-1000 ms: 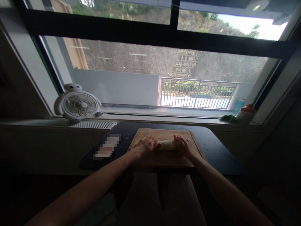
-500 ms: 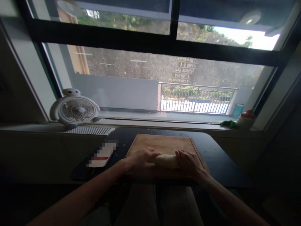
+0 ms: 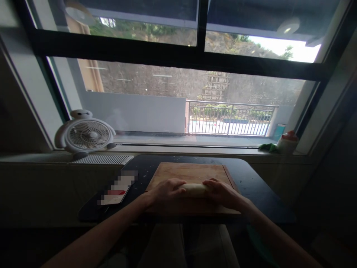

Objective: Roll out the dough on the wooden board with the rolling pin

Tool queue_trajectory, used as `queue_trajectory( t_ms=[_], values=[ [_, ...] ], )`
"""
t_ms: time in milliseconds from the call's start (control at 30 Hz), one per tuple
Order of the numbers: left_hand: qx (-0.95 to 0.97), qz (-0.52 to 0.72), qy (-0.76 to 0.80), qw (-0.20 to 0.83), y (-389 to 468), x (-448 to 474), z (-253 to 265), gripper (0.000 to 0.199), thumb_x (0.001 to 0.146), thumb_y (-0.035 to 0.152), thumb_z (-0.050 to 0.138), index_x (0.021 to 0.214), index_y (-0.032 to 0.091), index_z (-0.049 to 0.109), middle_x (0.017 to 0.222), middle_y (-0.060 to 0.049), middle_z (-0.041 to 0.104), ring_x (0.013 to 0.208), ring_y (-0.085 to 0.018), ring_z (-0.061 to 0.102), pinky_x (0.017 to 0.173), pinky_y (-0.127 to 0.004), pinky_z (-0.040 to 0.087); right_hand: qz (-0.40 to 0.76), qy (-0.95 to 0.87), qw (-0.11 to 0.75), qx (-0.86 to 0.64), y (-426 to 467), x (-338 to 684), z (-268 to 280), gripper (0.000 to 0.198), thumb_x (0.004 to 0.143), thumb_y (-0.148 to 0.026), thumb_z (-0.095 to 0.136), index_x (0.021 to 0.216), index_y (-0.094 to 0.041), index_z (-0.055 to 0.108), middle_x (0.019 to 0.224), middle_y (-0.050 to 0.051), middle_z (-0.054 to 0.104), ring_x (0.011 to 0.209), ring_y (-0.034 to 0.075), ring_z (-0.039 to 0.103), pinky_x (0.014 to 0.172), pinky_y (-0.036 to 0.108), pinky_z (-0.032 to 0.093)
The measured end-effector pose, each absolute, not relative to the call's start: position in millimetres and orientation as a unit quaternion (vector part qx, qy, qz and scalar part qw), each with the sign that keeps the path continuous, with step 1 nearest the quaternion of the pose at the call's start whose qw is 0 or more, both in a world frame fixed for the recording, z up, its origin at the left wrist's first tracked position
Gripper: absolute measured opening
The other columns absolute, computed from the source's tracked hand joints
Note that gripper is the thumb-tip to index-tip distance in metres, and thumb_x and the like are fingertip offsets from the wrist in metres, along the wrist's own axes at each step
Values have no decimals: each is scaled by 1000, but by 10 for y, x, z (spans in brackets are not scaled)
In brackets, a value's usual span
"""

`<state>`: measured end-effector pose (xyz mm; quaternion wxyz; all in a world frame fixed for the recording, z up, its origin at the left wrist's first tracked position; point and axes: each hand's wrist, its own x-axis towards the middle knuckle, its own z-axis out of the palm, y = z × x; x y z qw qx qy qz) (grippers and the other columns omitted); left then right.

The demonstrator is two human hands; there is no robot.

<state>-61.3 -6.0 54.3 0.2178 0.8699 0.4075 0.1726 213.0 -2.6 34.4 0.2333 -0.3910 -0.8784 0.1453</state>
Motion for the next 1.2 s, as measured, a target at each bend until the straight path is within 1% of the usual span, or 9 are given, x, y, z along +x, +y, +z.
queue_trajectory(
  t_ms=[100,200,333,467,600,667,833,1033,1200],
  values=[
    [839,200,437,254,64,-590,480,45,85,50,38,110,19,59,100,-4,64,89,-19,58,76,-25,43,194,-859,244,-406,186,2093,314,32,85,-40,44,101,-21,64,89,2,64,76,14,56,67,24,41],
    [831,192,441,278,123,-577,458,50,76,54,51,113,21,57,100,-3,64,88,-19,58,73,-23,42,223,-826,247,-455,365,2055,248,40,85,-46,39,80,-15,65,68,1,61,59,11,51,52,21,36],
    [841,121,417,323,194,-577,494,44,69,53,60,98,20,62,85,1,63,77,-16,58,62,-20,41,242,-800,273,-477,473,2009,243,45,84,-51,39,73,-14,62,62,0,56,52,9,45,44,20,31],
    [859,149,422,249,417,-535,571,35,70,47,59,88,18,64,83,0,62,75,-16,57,62,-21,40,222,-761,301,-530,512,1949,425,43,84,-51,40,77,-16,64,63,0,58,52,10,48,45,20,33],
    [861,182,424,212,674,-483,614,37,72,40,57,104,23,61,101,0,62,91,-18,57,76,-22,42,193,-714,294,-606,634,1911,539,42,85,-50,38,87,-19,66,63,1,60,51,13,51,46,23,36],
    [848,162,453,221,740,-470,611,37,77,41,50,110,26,59,100,2,64,89,-16,59,75,-21,43,164,-705,305,-619,715,1910,527,36,84,-46,42,90,-18,65,73,4,63,63,16,56,54,25,40],
    [800,154,577,60,807,-441,600,31,80,38,43,93,24,67,94,-2,67,82,-18,60,69,-24,43,31,-710,354,-608,737,1844,450,29,83,-32,46,107,-20,58,112,8,56,102,20,50,82,28,37],
    [775,154,611,49,943,-384,562,25,78,36,48,83,23,69,81,-3,68,70,-16,61,61,-23,43,26,-806,229,-545,289,1661,371,34,90,-41,36,82,-20,62,89,5,61,82,16,53,73,27,36],
    [763,217,608,-7,808,-420,508,29,84,34,43,99,20,63,103,-7,61,88,-18,58,76,-27,45,40,-802,272,-530,41,1769,363,39,93,-37,27,81,-20,60,85,2,61,76,13,53,70,24,34]
  ],
)
